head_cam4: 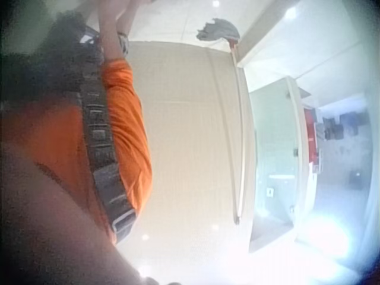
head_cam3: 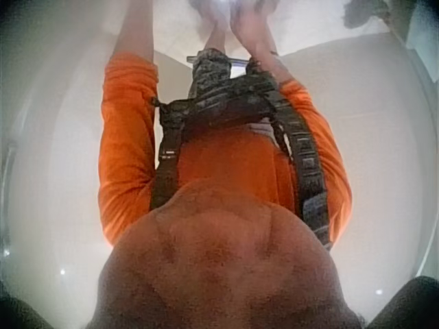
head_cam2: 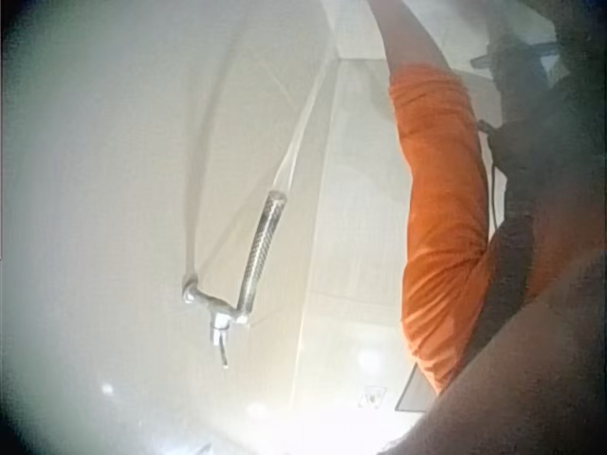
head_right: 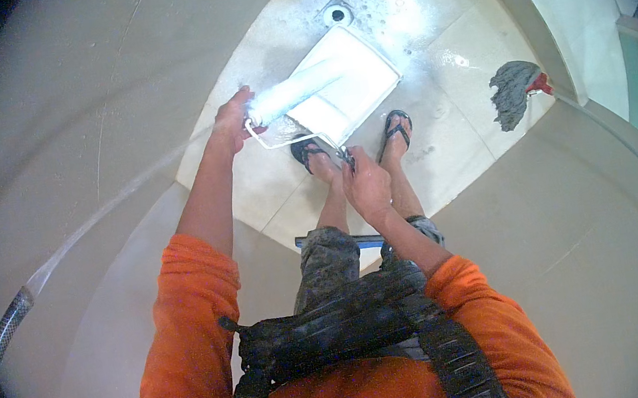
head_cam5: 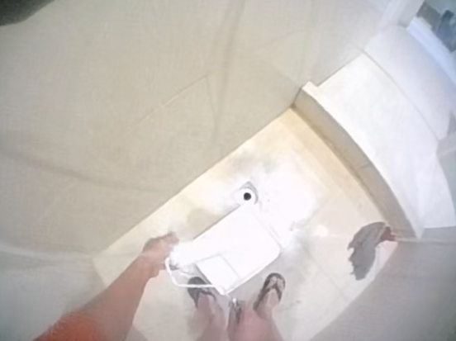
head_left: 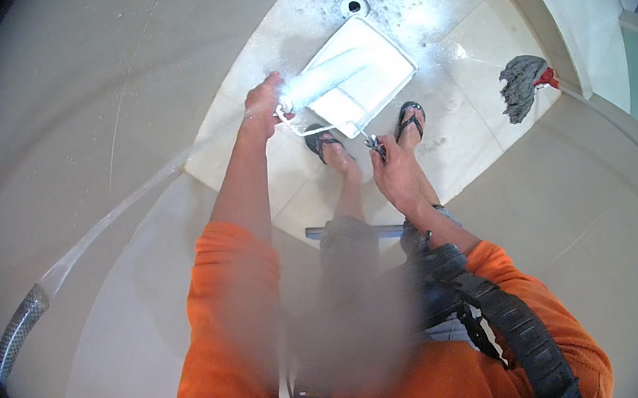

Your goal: The person rinses a paint roller under running water, repeatedly squeezing and rotating it to remove paint. After cleaning, the person rinses a paint roller handle and then handles a metal paint tray, rinsing it under the water stream.

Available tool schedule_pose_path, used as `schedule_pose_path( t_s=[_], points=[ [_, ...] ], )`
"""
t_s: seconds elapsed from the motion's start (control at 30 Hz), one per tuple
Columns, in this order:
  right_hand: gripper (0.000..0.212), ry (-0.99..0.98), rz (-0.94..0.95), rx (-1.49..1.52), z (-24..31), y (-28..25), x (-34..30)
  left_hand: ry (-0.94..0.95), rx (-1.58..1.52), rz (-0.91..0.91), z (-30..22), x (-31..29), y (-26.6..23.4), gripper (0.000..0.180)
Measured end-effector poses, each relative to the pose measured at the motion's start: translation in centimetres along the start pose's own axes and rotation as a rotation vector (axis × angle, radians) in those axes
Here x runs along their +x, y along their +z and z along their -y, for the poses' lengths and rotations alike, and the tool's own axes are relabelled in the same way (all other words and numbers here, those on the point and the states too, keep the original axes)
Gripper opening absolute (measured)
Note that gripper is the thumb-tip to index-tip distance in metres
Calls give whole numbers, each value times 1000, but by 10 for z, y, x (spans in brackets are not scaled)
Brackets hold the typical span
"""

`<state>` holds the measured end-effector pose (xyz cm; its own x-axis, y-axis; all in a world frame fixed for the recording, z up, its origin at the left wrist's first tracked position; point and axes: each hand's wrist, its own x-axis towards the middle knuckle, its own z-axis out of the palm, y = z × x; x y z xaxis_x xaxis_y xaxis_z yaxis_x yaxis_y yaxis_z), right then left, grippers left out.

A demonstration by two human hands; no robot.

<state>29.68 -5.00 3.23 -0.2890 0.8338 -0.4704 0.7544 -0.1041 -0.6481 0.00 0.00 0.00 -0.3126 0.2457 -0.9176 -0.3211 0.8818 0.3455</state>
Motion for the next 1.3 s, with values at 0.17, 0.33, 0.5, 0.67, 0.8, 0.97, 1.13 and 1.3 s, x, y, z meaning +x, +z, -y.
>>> schedule_pose_path(
  t_s=[0.17,0.33,0.5,0.67,0.8,0.97,1.13,1.3],
  points=[
    [21,-20,-19,-37,8,-20,-1,-52,116,126,-8,-9,11,72],
    [20,-71,-52,-101,7,-29,5,104,695,97,-31,0,24,77],
    [19,-107,-12,-81,9,-35,5,196,423,48,-39,14,18,79],
    [19,-118,7,-82,3,-39,7,58,382,122,-23,12,5,81],
    [20,-131,71,-120,-6,-43,10,-92,344,260,-9,-8,-4,76],
    [21,-234,60,-171,-12,-45,7,-194,-3,512,10,-9,-3,68],
    [21,-169,86,-142,-13,-37,18,28,323,259,1,6,8,65],
    [23,-214,41,-147,-18,-29,23,305,911,-8,-29,-21,28,67]
  ],
)
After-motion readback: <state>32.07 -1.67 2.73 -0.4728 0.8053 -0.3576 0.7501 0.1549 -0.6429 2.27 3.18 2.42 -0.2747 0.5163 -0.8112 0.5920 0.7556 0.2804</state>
